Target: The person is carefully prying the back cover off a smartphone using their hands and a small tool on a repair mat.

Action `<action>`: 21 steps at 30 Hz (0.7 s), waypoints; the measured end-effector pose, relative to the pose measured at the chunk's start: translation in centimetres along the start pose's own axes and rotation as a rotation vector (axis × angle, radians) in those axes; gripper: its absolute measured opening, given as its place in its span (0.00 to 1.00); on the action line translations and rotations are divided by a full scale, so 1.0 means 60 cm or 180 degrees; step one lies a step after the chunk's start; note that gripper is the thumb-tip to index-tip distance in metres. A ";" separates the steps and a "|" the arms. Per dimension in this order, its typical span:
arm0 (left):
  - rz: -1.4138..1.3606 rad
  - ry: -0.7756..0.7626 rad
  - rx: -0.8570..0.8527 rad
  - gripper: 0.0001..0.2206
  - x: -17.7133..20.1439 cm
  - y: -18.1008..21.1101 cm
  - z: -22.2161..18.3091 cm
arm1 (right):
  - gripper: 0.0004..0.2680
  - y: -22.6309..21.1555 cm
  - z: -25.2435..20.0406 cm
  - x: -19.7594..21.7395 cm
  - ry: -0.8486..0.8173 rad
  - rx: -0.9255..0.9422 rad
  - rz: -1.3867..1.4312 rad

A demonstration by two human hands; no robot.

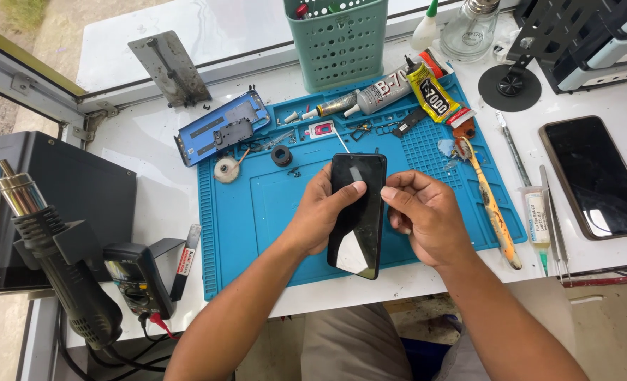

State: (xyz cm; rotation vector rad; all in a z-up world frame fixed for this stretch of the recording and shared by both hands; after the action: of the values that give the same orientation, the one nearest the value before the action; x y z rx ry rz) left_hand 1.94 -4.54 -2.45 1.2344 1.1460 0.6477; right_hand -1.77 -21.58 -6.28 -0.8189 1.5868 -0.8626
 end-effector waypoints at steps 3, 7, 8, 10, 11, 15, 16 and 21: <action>-0.0018 0.0013 0.0003 0.08 0.001 -0.004 0.000 | 0.05 -0.004 -0.005 -0.003 -0.0051 0.0000 0.0029; -0.0089 0.0030 0.0142 0.10 0.004 0.004 0.000 | 0.08 -0.018 -0.011 -0.019 -0.0407 -0.0174 0.0061; -0.0085 0.0022 0.0141 0.10 0.000 0.006 0.000 | 0.08 -0.018 -0.008 -0.016 -0.0403 -0.0166 0.0063; -0.0118 -0.0085 0.0280 0.11 -0.008 0.008 -0.003 | 0.08 -0.015 -0.006 -0.015 -0.0517 -0.0281 0.0131; -0.0118 -0.0085 0.0292 0.11 -0.001 -0.014 0.002 | 0.08 -0.007 -0.003 -0.008 -0.0508 -0.0288 0.0136; 0.0024 -0.0552 0.0746 0.28 0.004 -0.080 0.002 | 0.07 0.022 0.002 0.012 -0.0639 -0.0329 0.0266; 0.0093 -0.0702 0.0969 0.36 -0.001 -0.089 -0.001 | 0.07 0.026 0.004 0.017 -0.0652 -0.0285 0.0265; -0.0106 -0.0982 0.1362 0.21 -0.010 -0.092 -0.017 | 0.10 -0.009 -0.007 -0.014 -0.0608 0.0347 -0.0380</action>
State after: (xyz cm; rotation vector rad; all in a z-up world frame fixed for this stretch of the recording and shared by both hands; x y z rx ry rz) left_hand -0.22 -6.12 -7.39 1.6087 1.0699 0.1750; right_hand -2.03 -21.08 -5.33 -0.8973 1.3235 -0.9194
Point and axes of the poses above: each hand's wrist, its own z-axis towards the middle knuckle, its own x-axis out of the back of the hand, y = z × x, the point moved 3 cm from there along z, towards the middle knuckle, and after that the axes turned 7 degrees about z, right-handed, at the moved point
